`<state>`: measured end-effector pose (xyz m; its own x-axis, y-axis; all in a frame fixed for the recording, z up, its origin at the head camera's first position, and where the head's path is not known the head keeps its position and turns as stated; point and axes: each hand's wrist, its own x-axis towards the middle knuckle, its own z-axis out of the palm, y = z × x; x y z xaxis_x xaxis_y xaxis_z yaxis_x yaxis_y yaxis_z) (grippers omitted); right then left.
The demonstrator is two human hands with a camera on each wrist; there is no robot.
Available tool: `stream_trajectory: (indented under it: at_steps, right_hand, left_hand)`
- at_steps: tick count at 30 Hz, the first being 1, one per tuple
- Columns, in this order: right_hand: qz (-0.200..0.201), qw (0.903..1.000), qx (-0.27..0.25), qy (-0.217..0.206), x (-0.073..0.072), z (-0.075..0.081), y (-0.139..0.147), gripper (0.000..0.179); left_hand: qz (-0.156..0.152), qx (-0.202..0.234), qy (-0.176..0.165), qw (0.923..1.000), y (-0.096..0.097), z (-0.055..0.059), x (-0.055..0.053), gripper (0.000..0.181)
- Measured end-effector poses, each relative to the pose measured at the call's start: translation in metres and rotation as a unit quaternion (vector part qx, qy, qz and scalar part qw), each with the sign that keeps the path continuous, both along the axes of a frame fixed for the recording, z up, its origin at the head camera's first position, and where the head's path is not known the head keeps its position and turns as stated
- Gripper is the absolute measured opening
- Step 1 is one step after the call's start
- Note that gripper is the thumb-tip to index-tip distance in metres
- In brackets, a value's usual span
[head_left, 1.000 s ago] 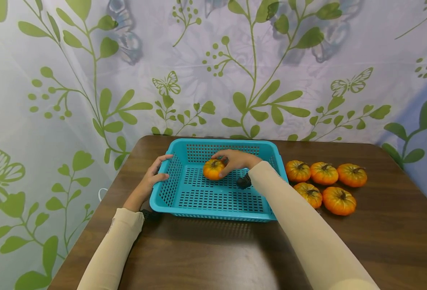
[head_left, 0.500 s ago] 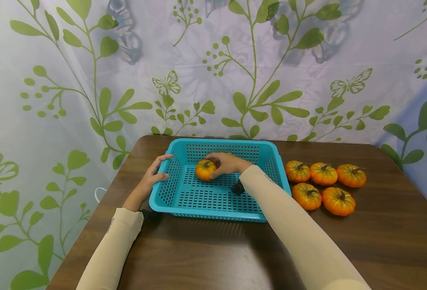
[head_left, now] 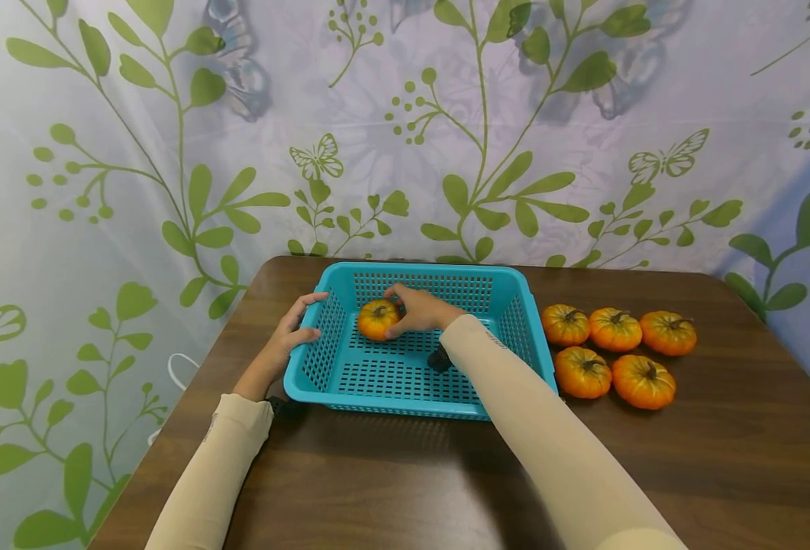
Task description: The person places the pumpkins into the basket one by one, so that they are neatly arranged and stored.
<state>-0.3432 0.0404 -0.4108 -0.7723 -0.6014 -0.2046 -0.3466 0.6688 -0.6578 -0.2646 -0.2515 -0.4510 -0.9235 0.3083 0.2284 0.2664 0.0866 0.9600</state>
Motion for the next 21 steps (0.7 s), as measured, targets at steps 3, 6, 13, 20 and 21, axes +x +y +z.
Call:
stream_trajectory:
  at_steps: [3, 6, 13, 20, 21]
  right_hand:
    - [-0.004, 1.0000, -0.001, -0.001, -0.001, -0.002, -0.005, 0.075]
    - [-0.005, 1.0000, -0.002, 0.001, 0.000, -0.002, -0.009, 0.073]
    - [-0.008, 0.9999, -0.004, 0.015, 0.004, 0.001, -0.018, 0.073]
    - [-0.001, 0.9996, 0.008, 0.029, 0.003, -0.002, -0.024, 0.073]
    - [0.000, 0.9995, 0.010, 0.030, 0.003, -0.002, -0.024, 0.073]
  left_hand:
    - [0.000, 0.001, -0.001, 1.0000, -0.001, -0.001, 0.000, 0.065]
    - [0.000, -0.001, -0.002, 1.0000, -0.001, -0.001, -0.001, 0.065]
    - [-0.003, 0.004, 0.002, 1.0000, -0.001, -0.002, -0.002, 0.064]
    - [-0.005, 0.004, -0.006, 1.0000, -0.002, -0.003, -0.002, 0.066]
    - [-0.006, 0.006, -0.006, 0.9999, -0.001, -0.003, -0.002, 0.066]
